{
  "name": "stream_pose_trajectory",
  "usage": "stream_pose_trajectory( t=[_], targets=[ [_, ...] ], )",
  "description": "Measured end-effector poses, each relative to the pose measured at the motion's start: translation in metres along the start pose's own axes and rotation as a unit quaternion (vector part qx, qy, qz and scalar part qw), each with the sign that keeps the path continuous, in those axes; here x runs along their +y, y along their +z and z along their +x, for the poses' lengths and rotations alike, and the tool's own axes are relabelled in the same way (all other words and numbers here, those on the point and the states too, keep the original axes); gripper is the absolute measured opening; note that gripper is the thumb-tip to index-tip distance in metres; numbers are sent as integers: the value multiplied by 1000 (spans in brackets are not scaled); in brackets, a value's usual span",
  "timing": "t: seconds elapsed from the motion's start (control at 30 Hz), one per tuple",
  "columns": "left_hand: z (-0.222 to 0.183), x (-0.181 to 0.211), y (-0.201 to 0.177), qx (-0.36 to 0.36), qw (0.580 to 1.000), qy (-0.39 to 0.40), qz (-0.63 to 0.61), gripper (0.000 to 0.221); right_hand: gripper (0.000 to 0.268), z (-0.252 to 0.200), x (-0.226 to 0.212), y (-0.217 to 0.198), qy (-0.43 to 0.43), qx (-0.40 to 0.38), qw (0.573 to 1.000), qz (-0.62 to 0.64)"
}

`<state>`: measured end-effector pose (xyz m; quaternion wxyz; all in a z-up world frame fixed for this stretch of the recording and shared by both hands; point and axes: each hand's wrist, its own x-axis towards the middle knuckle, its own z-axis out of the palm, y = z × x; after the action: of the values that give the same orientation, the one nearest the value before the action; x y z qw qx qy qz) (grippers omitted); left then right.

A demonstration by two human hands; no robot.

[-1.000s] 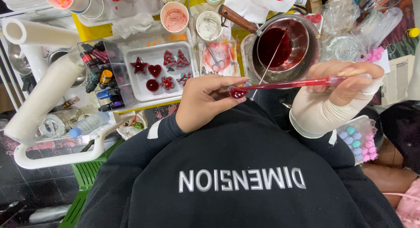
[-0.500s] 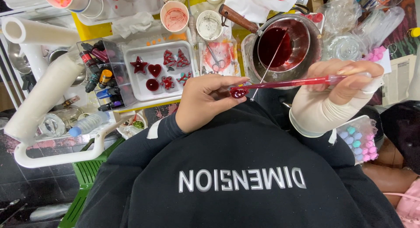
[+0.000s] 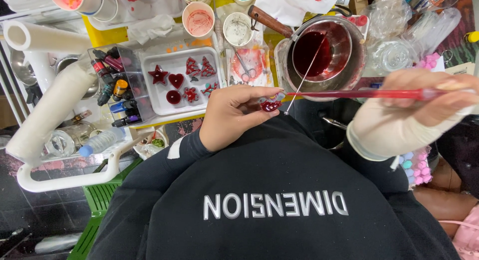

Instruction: The recorder uses a dropper to fill small silicone molds with liquid red wax at a workstation.

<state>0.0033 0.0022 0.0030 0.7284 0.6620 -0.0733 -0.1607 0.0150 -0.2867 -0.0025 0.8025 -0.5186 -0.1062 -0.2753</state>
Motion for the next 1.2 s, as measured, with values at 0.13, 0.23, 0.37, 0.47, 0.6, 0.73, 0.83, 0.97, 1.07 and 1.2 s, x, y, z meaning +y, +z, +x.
stream_pose_trajectory(
  t=[0.13, 0.23, 0.37, 0.47, 0.6, 0.73, 0.83, 0.97, 1.07, 1.2],
  targets=[
    [0, 1, 1, -3, 1000, -2, -1, 37, 29, -9, -4, -13, 8, 64, 997, -43],
    [0, 0, 2, 1, 999, -6, 37, 38, 26, -8, -5, 0, 14, 2, 1000, -8],
    [-1, -1, 3, -6, 1000, -2, 20, 39, 22, -13, -2, -7, 31, 87, 995, 22],
    [-2, -1, 2, 2, 999, -3, 33, 39, 22, -8, 1, -36, -14, 102, 995, 17],
    [-6, -12, -1, 7, 999, -21, -49, 37, 26, -4, 10, -82, -60, 129, 988, -59],
    [-5, -6, -6, 19, 1000, -11, 17, 38, 10, -7, 31, -103, -42, 292, 950, -101],
    [-5, -9, -7, 27, 999, -2, 27, 39, 15, -15, 42, -87, -33, 132, 977, -162],
    [-6, -13, -5, 25, 1000, -14, 8, 39, 18, -27, 55, -79, 41, 102, 960, -258],
    [-6, -12, -6, 21, 1000, -3, 20, 39, 20, -30, 60, -81, 94, 36, 949, -298],
    [-7, -11, -4, 18, 1000, -21, 13, 39, 18, -24, 62, -76, 168, 21, 947, -273]
  ],
)
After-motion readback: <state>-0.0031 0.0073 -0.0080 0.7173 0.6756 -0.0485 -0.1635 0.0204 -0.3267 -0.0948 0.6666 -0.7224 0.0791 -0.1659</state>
